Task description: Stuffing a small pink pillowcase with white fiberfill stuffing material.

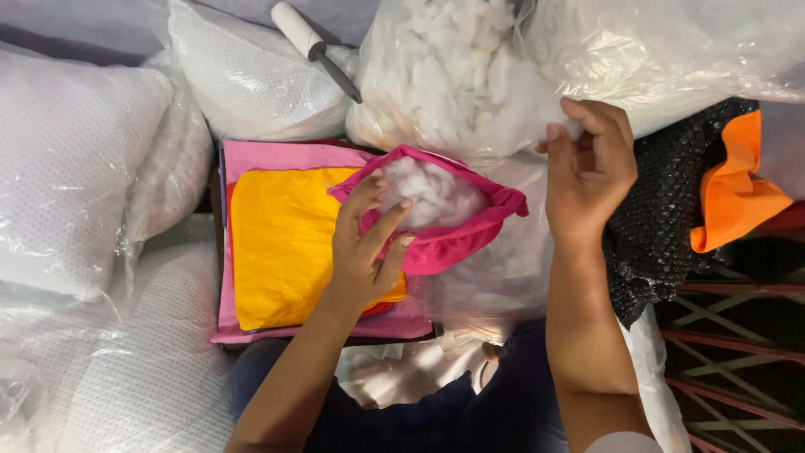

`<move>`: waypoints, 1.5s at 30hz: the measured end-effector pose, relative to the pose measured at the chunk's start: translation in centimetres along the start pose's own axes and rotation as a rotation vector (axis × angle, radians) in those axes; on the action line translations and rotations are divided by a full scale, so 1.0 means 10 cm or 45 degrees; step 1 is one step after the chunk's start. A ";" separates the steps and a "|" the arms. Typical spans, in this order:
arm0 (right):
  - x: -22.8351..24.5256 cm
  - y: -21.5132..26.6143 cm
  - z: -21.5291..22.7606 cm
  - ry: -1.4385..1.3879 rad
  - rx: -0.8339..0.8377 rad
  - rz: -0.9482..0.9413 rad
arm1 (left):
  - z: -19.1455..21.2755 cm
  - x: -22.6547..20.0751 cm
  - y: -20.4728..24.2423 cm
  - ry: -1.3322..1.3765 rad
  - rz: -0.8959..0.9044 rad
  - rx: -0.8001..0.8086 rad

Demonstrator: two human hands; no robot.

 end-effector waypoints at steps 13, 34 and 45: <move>0.42 0.73 -0.95 0.085 0.782 0.009 | 0.01 0.17 0.23 0.647 0.723 -0.278; 0.48 0.23 0.07 0.132 0.360 -0.206 | 0.46 0.16 -0.13 0.229 0.618 -0.235; -0.17 0.56 -0.41 0.680 0.473 0.277 | 0.31 0.65 0.31 -0.377 0.803 0.161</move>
Point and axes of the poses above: each hand's wrist, its own y-axis away from the middle knuckle, its own z-axis out of the back of the hand, x = y × z, the point moved 6 cm from there along -y, towards the middle knuckle, and after that the axes turned 14 degrees about -z, right-handed, at the moved point
